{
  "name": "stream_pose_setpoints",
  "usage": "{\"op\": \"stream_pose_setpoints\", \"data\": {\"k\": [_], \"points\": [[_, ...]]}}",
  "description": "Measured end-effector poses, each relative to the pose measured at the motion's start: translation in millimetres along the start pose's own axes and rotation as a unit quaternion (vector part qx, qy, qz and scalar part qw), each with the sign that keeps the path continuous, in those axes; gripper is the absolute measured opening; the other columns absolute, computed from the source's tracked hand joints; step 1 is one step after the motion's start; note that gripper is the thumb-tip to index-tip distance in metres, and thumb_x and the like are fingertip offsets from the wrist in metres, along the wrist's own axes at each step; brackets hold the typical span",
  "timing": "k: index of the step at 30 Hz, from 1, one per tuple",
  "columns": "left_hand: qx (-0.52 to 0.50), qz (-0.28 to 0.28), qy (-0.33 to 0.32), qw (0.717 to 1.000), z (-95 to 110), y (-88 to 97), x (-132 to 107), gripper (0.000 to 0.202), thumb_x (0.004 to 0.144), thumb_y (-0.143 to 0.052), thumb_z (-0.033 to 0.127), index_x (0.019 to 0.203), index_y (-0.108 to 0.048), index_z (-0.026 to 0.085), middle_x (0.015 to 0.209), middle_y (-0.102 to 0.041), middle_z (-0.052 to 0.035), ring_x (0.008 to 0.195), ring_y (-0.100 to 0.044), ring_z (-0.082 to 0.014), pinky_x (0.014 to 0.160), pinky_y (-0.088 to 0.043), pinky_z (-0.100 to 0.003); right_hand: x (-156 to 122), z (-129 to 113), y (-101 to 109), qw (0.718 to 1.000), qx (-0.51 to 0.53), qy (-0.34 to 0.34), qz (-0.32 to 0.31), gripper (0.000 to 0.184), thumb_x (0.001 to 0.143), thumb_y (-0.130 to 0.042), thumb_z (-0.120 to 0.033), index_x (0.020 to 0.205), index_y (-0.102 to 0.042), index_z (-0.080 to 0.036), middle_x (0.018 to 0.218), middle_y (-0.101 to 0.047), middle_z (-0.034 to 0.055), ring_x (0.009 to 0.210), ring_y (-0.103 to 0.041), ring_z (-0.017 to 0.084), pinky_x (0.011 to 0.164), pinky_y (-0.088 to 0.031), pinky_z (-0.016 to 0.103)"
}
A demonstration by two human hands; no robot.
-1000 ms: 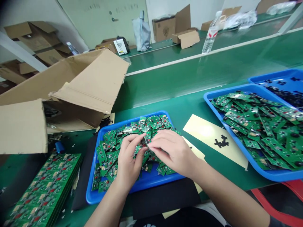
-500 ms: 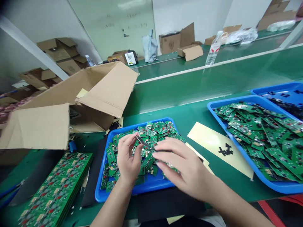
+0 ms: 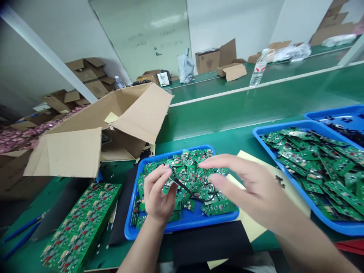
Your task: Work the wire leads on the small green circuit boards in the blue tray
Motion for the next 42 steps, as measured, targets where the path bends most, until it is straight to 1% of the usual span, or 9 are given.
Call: {"op": "stream_pose_setpoints", "data": {"k": [3, 6, 12, 17, 20, 25, 31, 36, 42], "points": [[0.005, 0.002, -0.015, 1.000, 2.5, 0.4, -0.1, 0.033, 0.085, -0.058, 0.011, 0.115, -0.055, 0.022, 0.099, -0.060, -0.0056, 0.096, -0.062, -0.0190, 0.085, -0.054, -0.038, 17.3, 8.3, -44.1, 0.973, 0.160, -0.110, -0.126, 0.020, 0.090, -0.052, -0.031, 0.105, -0.063, -0.026, 0.096, -0.070, 0.0037, 0.086, -0.068, 0.022, 0.067, -0.056, 0.031], [0.010, 0.004, -0.022, 1.000, 3.0, 1.9, -0.4, 0.031, 0.083, -0.060, 0.010, 0.113, -0.057, 0.019, 0.098, -0.060, -0.0058, 0.095, -0.062, -0.0185, 0.082, -0.056, -0.035, 10.4, 13.6, -73.4, 0.927, 0.273, -0.184, -0.181, 0.023, 0.087, -0.055, -0.029, 0.108, -0.062, -0.022, 0.083, -0.069, 0.0034, 0.079, -0.066, 0.019, 0.069, -0.054, 0.030], [-0.010, 0.005, 0.001, 1.000, 0.5, 3.8, 0.8, 0.030, 0.085, -0.062, 0.018, 0.114, -0.057, 0.021, 0.095, -0.063, -0.0047, 0.088, -0.063, -0.0164, 0.073, -0.057, -0.029, -0.4, 14.1, -90.1, 0.795, 0.520, -0.256, -0.180, 0.025, 0.082, -0.060, -0.024, 0.106, -0.056, -0.018, 0.063, -0.062, -0.0029, 0.062, -0.062, 0.012, 0.065, -0.050, 0.026], [-0.053, -0.003, 0.001, 0.999, 1.4, 0.8, 0.2, 0.030, 0.086, -0.060, 0.024, 0.116, -0.058, 0.017, 0.095, -0.064, -0.0065, 0.087, -0.063, -0.0159, 0.073, -0.055, -0.027, 2.6, 16.1, -98.4, 0.745, 0.573, -0.288, -0.186, 0.020, 0.080, -0.059, -0.021, 0.100, -0.056, -0.018, 0.054, -0.057, -0.0070, 0.049, -0.054, 0.008, 0.064, -0.047, 0.026], [-0.065, -0.006, 0.003, 0.998, 1.1, -0.5, -0.6, 0.034, 0.085, -0.061, 0.022, 0.118, -0.057, 0.019, 0.097, -0.064, -0.0063, 0.087, -0.063, -0.0158, 0.072, -0.055, -0.026, 5.4, 17.4, -97.7, 0.764, 0.547, -0.288, -0.184, 0.021, 0.078, -0.059, -0.019, 0.099, -0.055, -0.017, 0.053, -0.055, -0.0074, 0.048, -0.051, 0.008, 0.058, -0.046, 0.024], [-0.092, -0.021, 0.002, 0.996, 1.6, -3.5, -0.6, 0.040, 0.084, -0.061, 0.020, 0.124, -0.054, 0.020, 0.098, -0.063, -0.0065, 0.088, -0.061, -0.0156, 0.074, -0.054, -0.027, 9.8, 20.8, -85.8, 0.851, 0.422, -0.270, -0.158, 0.018, 0.080, -0.057, -0.019, 0.098, -0.056, -0.019, 0.058, -0.056, -0.0050, 0.052, -0.052, 0.009, 0.049, -0.042, 0.019], [-0.159, -0.055, 0.066, 0.984, -6.6, -12.9, -4.8, 0.044, 0.085, -0.061, 0.022, 0.127, -0.052, 0.024, 0.096, -0.059, -0.0058, 0.086, -0.059, -0.0153, 0.072, -0.053, -0.027, 17.4, 15.4, -66.3, 0.952, 0.261, -0.150, -0.058, 0.008, 0.083, -0.054, -0.018, 0.089, -0.059, -0.018, 0.069, -0.063, -0.0005, 0.061, -0.060, 0.011, 0.054, -0.047, 0.019], [-0.261, -0.080, 0.132, 0.953, -12.0, -20.9, -9.6, 0.043, 0.087, -0.057, 0.025, 0.129, -0.051, 0.029, 0.102, -0.059, -0.0074, 0.092, -0.057, -0.0179, 0.076, -0.052, -0.032, 18.8, 5.7, -60.2, 0.982, 0.175, -0.072, -0.027, 0.008, 0.086, -0.052, -0.015, 0.083, -0.059, -0.018, 0.074, -0.067, -0.0005, 0.065, -0.062, 0.010, 0.061, -0.049, 0.017], [-0.383, -0.130, 0.233, 0.884, -15.8, -31.5, -14.9, 0.036, 0.089, -0.054, 0.027, 0.124, -0.056, 0.029, 0.107, -0.059, -0.0083, 0.094, -0.057, -0.0183, 0.079, -0.050, -0.032, 19.7, -0.3, -51.9, 0.997, 0.081, -0.011, 0.003, 0.011, 0.088, -0.053, -0.016, 0.080, -0.058, -0.019, 0.073, -0.067, 0.0004, 0.065, -0.063, 0.012, 0.061, -0.050, 0.020]]}}
Point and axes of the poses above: each hand's wrist, its own x-axis towards the middle knuckle, its own y-axis out of the back of the hand, z = x × y, the point moved 7 cm from there along x, towards the middle knuckle
